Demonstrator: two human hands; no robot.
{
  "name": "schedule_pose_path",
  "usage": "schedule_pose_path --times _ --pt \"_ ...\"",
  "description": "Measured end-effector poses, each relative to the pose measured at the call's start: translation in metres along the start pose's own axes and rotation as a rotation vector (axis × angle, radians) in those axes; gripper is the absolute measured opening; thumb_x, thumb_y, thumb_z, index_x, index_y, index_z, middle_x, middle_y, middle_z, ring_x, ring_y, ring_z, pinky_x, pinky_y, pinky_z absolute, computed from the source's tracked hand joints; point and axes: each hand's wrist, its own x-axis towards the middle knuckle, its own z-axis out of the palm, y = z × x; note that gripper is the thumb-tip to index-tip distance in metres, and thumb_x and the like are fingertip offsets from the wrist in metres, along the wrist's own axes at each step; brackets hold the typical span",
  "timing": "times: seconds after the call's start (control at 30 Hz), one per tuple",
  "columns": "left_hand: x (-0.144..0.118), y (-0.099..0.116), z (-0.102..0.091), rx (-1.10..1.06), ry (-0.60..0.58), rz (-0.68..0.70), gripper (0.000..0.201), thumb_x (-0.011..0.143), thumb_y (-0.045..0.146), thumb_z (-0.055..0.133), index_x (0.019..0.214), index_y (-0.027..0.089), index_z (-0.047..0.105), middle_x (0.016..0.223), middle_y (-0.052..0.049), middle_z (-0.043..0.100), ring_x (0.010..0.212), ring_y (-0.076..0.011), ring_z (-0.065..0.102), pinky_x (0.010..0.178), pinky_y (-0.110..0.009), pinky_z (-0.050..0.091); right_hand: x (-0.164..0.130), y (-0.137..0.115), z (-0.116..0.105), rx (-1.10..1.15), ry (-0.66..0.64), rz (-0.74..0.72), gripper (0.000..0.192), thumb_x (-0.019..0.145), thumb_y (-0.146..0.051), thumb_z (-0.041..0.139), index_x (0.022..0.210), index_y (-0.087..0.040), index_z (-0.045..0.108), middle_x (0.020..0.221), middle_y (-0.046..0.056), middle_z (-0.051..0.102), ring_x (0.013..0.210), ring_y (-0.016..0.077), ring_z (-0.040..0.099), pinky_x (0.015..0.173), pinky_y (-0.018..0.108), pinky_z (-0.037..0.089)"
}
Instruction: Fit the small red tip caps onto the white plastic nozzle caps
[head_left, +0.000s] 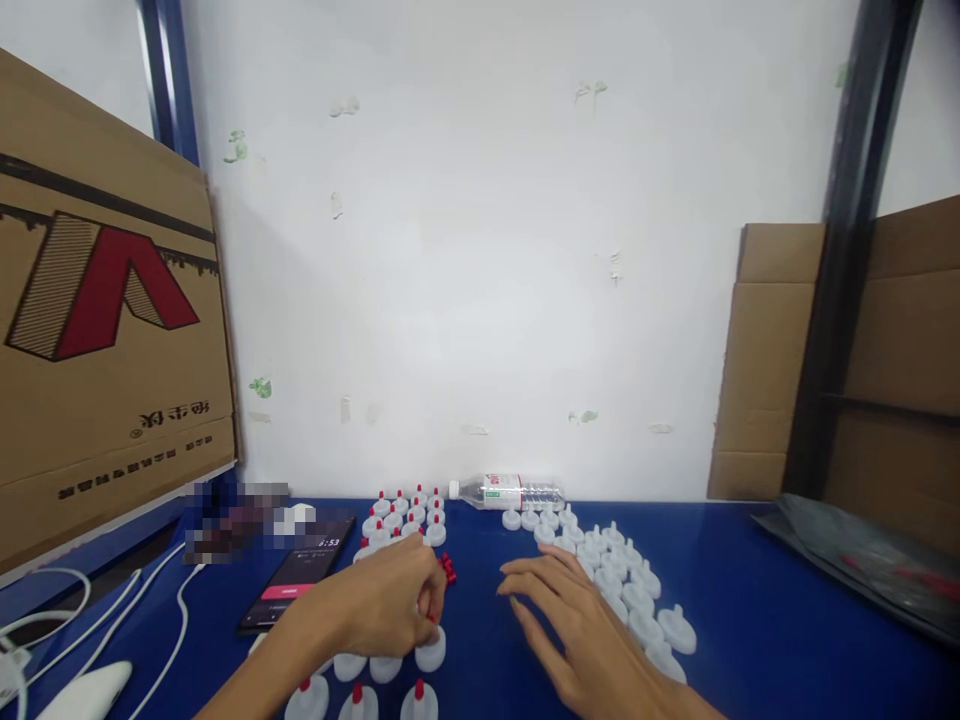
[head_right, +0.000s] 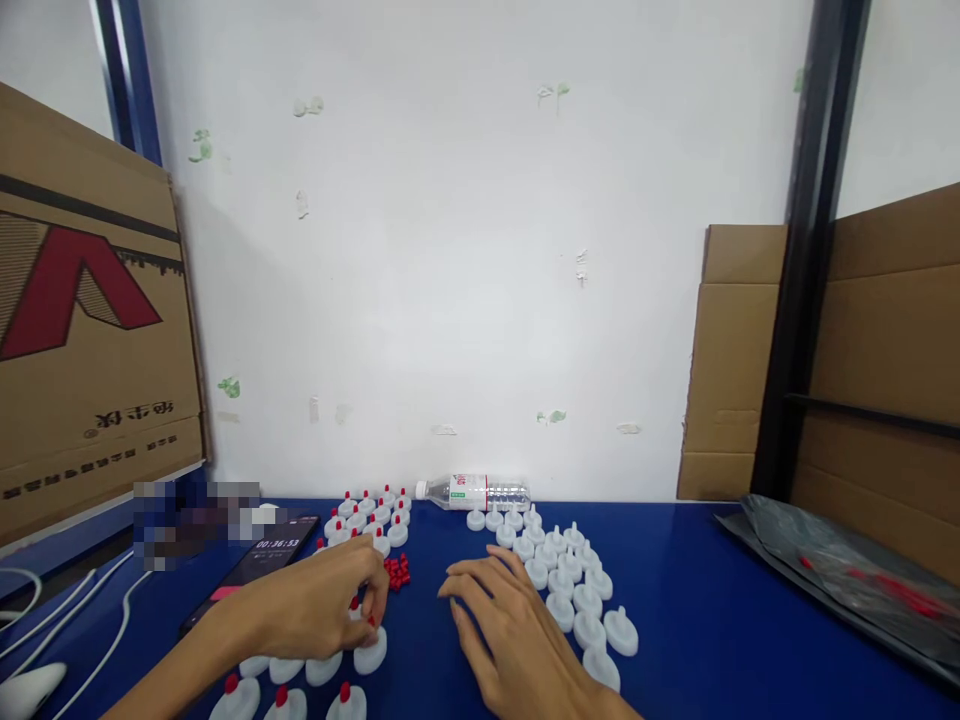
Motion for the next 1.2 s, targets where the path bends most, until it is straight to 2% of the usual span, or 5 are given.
schedule_pose_path --times 0.3,0.53,0.7,0.93,1.2 --pt "0.009 -0.004 0.015 0.06 0.115 0.108 0.028 0.088 0.023 0.05 0.071 0.022 0.071 0.078 -0.005 0.072 0.087 -0.0227 0.063 0.075 -0.028 0.046 0.003 0.005 -0.005 -0.083 -0.005 0.028 0.033 0.1 -0.013 0.044 0.126 -0.028 0.058 0.121 0.006 0.068 0.118 0.0233 0.063 0.116 0.054 0.035" --pt "0.012 -0.005 0.016 0.143 0.112 0.036 0.031 0.087 0.018 0.045 0.065 0.022 0.067 0.073 -0.006 0.07 0.077 -0.0235 0.064 0.07 -0.031 0.044 -0.007 0.053 0.005 -0.489 0.107 0.222 0.03 0.101 -0.03 0.044 0.116 -0.02 0.068 0.13 0.019 0.064 0.123 0.042 0.057 0.107 0.071 0.032" --pt "0.012 -0.007 0.012 0.284 0.153 -0.053 0.025 0.089 0.017 0.048 0.076 0.021 0.069 0.089 -0.01 0.07 0.079 -0.0244 0.066 0.068 -0.031 0.044 -0.02 0.077 0.015 -0.514 0.095 0.281 0.039 0.103 -0.044 0.041 0.114 -0.021 0.07 0.112 0.016 0.074 0.114 0.0393 0.064 0.106 0.072 0.033" --pt "0.016 -0.02 0.012 0.371 0.15 -0.121 0.013 0.088 0.018 0.06 0.085 0.019 0.073 0.094 -0.012 0.072 0.088 -0.0298 0.068 0.072 -0.034 0.045 -0.015 0.061 0.009 -0.461 -0.061 0.223 0.03 0.103 -0.033 0.045 0.112 -0.02 0.07 0.105 0.012 0.075 0.113 0.037 0.065 0.109 0.072 0.03" --pt "0.013 -0.004 0.008 0.405 0.156 -0.15 0.033 0.099 0.032 0.048 0.083 0.017 0.073 0.093 -0.017 0.073 0.09 -0.0341 0.069 0.074 -0.04 0.048 0.0 0.026 -0.008 -0.274 -0.134 0.121 0.025 0.105 -0.025 0.043 0.107 -0.021 0.068 0.102 0.006 0.072 0.102 0.0255 0.067 0.114 0.061 0.03"
